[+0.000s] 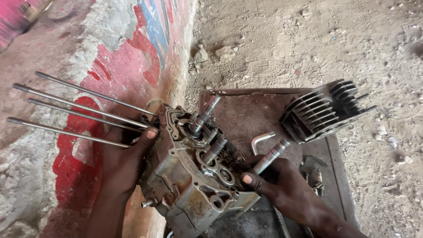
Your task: Using a socket wrench to remove bolts and disassemble a motorcycle engine casing on a workbench.
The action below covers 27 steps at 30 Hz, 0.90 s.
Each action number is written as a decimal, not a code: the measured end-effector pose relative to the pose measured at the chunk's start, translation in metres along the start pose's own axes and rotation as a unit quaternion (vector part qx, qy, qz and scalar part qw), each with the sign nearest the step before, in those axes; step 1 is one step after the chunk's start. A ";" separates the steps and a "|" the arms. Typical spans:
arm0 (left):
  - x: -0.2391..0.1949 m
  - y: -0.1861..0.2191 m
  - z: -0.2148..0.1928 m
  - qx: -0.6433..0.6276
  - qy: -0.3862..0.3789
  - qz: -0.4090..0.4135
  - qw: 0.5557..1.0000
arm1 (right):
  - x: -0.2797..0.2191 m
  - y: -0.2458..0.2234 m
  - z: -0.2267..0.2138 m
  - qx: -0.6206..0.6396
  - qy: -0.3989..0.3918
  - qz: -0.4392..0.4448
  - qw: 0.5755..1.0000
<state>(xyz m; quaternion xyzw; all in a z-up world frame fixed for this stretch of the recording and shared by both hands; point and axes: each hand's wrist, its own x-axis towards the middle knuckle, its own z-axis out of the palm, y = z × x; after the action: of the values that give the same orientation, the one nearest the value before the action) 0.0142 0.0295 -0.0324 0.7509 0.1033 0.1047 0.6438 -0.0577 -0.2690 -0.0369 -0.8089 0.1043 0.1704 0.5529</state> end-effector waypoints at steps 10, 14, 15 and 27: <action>0.011 -0.005 0.002 0.039 -0.081 0.109 0.990 | -0.026 -0.001 0.014 0.032 0.017 0.058 0.998; 0.006 0.010 0.008 0.033 -0.123 0.033 0.991 | -0.039 0.013 0.027 0.141 0.017 0.093 0.985; 0.004 0.011 0.009 0.008 -0.136 0.010 0.991 | -0.042 0.014 0.027 0.112 0.009 0.053 0.992; -0.004 0.035 0.002 0.106 -0.172 -0.081 0.976 | -0.044 0.010 -0.008 -0.017 -0.131 -0.113 0.985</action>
<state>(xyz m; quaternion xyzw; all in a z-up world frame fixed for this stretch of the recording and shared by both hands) 0.0119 0.0214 0.0013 0.8108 0.0618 -0.0900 0.5750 -0.1006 -0.2811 -0.0255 -0.7957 -0.0637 0.2129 0.5635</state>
